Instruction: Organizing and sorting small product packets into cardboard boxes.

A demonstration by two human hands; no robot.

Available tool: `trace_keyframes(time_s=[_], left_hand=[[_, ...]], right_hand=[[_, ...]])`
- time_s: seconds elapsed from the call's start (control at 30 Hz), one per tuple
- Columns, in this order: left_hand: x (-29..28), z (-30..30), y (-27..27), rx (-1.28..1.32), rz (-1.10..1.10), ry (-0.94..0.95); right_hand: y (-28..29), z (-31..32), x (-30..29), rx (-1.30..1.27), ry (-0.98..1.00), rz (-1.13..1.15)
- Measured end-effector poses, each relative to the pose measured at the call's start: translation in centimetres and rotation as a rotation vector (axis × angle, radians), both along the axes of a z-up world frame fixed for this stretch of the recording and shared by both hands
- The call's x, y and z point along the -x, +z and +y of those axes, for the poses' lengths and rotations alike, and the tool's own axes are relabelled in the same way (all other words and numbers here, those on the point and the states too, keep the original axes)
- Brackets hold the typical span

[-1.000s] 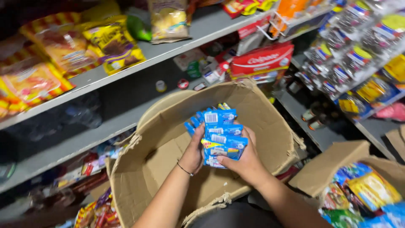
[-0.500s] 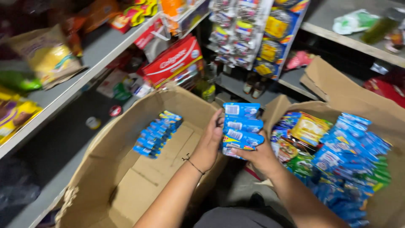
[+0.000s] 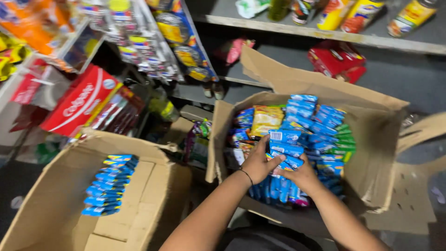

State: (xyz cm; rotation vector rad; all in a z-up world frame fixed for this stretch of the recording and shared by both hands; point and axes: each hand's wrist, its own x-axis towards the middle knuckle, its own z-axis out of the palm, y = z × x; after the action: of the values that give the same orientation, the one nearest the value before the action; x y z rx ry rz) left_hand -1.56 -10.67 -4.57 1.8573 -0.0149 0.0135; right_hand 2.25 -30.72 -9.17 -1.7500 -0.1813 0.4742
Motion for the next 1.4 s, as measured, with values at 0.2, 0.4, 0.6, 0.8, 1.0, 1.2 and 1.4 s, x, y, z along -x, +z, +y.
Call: trace_keyframes(time_s=[0.2,0.4,0.6,0.8,1.0,1.2,1.4], left_hand=[[-2.1,-4.8,-4.9,-0.036,0.309,-0.074],[-2.3,-7.0,-10.7,-0.145,0.581,-0.096],[-1.0,-4.9,-7.7,-0.031,0.451,0.003],[1.6,1.3,-0.9,-0.002,-0.031,0.184],[8.8,11.5,8.0,-0.005,-0.239,0.378],[19.4,22.8,6.1,-0.172,-0.087,0.588],[30.6,34.5,-3.2,-0.590,0.122,0.760]], right_hand=[[-3.6,-4.9,-1.5,0.183,-0.069,0.085],[-6.0,-5.7,-3.0,0.508,0.007,0.099],[-5.3,-4.1,-3.8,0.449,-0.300,-0.368],[4.0,5.7,-3.9,-0.190,0.063,-0.144],[10.4,18.1,0.5,-0.408,0.432,-0.047],[7.8,30.7,6.2,-0.211,0.778,-0.028],[0.7,39.0,12.7,-0.049,1.094,0.049]])
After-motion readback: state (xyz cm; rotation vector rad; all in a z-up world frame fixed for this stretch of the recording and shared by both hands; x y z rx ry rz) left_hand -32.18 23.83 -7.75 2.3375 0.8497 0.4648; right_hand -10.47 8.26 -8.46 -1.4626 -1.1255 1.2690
